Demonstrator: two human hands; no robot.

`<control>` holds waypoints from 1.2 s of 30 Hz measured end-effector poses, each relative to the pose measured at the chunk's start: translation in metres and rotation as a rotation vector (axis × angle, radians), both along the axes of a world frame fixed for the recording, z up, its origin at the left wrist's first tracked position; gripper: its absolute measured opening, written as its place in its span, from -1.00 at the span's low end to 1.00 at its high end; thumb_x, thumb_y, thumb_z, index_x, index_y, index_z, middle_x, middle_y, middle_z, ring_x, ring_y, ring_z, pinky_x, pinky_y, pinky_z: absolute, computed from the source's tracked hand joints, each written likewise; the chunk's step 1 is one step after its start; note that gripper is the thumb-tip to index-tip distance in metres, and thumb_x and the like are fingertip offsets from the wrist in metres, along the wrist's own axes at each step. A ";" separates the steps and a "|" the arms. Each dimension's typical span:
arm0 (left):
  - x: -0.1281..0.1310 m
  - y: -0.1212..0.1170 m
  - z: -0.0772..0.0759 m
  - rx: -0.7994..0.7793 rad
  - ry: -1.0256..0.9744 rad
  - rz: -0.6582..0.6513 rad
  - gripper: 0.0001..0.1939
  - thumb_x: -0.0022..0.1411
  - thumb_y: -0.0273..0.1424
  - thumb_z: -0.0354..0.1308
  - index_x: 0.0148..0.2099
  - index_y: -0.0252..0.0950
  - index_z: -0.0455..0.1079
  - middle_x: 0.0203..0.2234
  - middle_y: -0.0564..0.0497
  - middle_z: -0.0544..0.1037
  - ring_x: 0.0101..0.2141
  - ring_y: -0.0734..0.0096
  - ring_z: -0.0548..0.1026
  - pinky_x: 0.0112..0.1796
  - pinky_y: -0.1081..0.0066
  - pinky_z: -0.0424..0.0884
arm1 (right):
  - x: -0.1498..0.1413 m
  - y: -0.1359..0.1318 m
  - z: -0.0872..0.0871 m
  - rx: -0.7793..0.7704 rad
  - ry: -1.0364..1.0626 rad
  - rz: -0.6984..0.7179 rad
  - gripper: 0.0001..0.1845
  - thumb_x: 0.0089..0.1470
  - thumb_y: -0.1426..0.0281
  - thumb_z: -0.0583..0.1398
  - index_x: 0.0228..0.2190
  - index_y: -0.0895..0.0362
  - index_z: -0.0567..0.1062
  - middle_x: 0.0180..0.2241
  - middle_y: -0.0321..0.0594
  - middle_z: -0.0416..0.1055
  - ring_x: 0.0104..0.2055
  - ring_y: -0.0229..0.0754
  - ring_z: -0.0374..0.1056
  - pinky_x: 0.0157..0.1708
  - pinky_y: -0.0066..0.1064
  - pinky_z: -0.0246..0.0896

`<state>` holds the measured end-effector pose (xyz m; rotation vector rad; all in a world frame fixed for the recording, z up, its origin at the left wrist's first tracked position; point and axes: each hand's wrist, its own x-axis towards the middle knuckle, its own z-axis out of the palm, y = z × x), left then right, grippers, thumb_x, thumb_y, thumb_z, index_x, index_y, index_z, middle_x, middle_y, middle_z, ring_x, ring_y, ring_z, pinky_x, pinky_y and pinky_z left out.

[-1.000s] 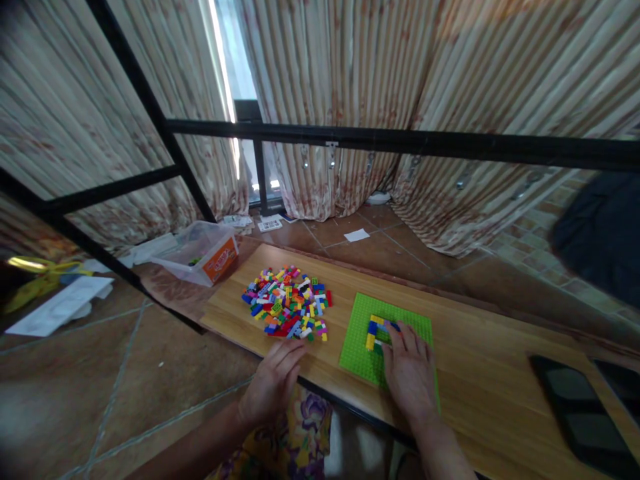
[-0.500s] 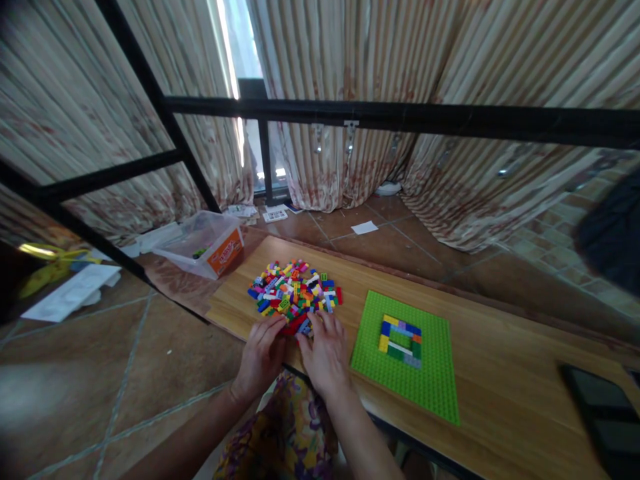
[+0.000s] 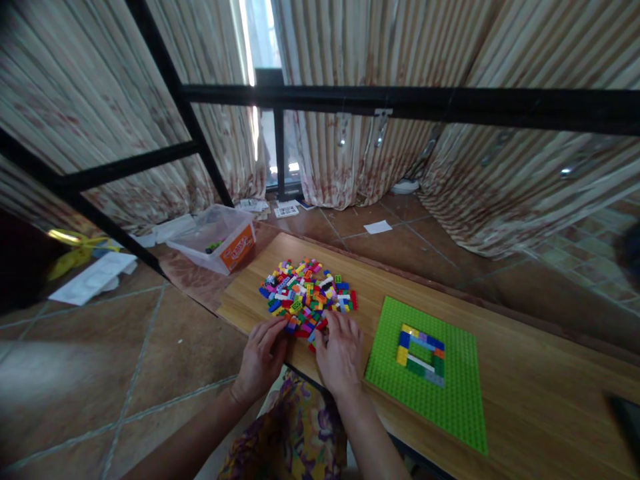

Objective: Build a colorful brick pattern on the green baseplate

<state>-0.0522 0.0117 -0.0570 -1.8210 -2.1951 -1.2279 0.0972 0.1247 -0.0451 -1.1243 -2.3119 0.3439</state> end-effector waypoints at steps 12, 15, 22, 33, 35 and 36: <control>-0.003 0.020 0.007 -0.041 -0.020 0.013 -0.77 0.28 -0.46 0.09 -0.02 -0.21 0.42 -0.13 -0.05 0.53 -0.11 0.25 0.44 -0.08 0.20 0.41 | 0.027 0.010 0.007 0.001 0.068 -0.098 -0.61 0.18 0.25 0.06 -0.03 0.15 0.44 -0.02 -0.02 0.42 0.03 0.04 0.25 0.02 -0.06 0.11; -0.005 0.021 0.006 -0.046 -0.027 0.017 -0.78 0.29 -0.48 0.07 -0.05 -0.21 0.43 -0.16 -0.04 0.54 -0.14 0.27 0.46 -0.10 0.21 0.41 | 0.022 0.001 0.009 0.003 0.112 -0.065 -0.63 0.20 0.25 0.05 -0.05 0.12 0.47 -0.03 -0.03 0.43 0.03 0.03 0.26 0.01 -0.08 0.14; -0.006 0.021 0.009 -0.029 -0.095 0.012 -0.80 0.29 -0.46 0.07 -0.08 -0.20 0.46 -0.20 -0.04 0.56 -0.17 0.26 0.48 -0.11 0.18 0.41 | 0.020 -0.022 0.006 -0.009 0.149 0.007 -0.66 0.20 0.31 0.05 -0.06 0.08 0.48 -0.04 -0.07 0.44 0.05 0.00 0.26 0.05 -0.04 0.15; 0.021 0.018 0.050 -0.054 -1.341 -0.117 -0.76 0.10 -0.26 0.29 -0.23 -0.30 0.52 -0.35 0.00 0.59 -0.33 0.39 0.50 -0.20 0.37 0.41 | 0.008 -0.035 0.033 -0.579 0.601 0.029 -0.64 0.10 0.19 0.18 -0.09 0.07 0.50 -0.11 -0.11 0.51 -0.13 -0.10 0.43 -0.10 -0.20 0.33; 0.031 0.014 0.057 -0.100 -1.561 -0.141 -0.75 0.06 -0.27 0.33 -0.25 -0.32 0.53 -0.39 0.01 0.57 -0.37 0.46 0.47 -0.22 0.43 0.38 | 0.006 -0.036 0.039 -0.742 0.719 0.017 -0.67 0.06 0.17 0.21 -0.18 0.08 0.54 -0.25 -0.17 0.55 -0.26 -0.15 0.45 -0.23 -0.29 0.36; 0.035 0.011 0.059 -0.119 -1.643 -0.148 -0.75 0.05 -0.27 0.34 -0.26 -0.32 0.53 -0.42 0.02 0.55 -0.40 0.50 0.45 -0.24 0.46 0.36 | 0.006 -0.037 0.041 -0.801 0.753 0.012 -0.69 0.04 0.16 0.23 -0.23 0.08 0.56 -0.33 -0.21 0.55 -0.32 -0.18 0.44 -0.29 -0.32 0.35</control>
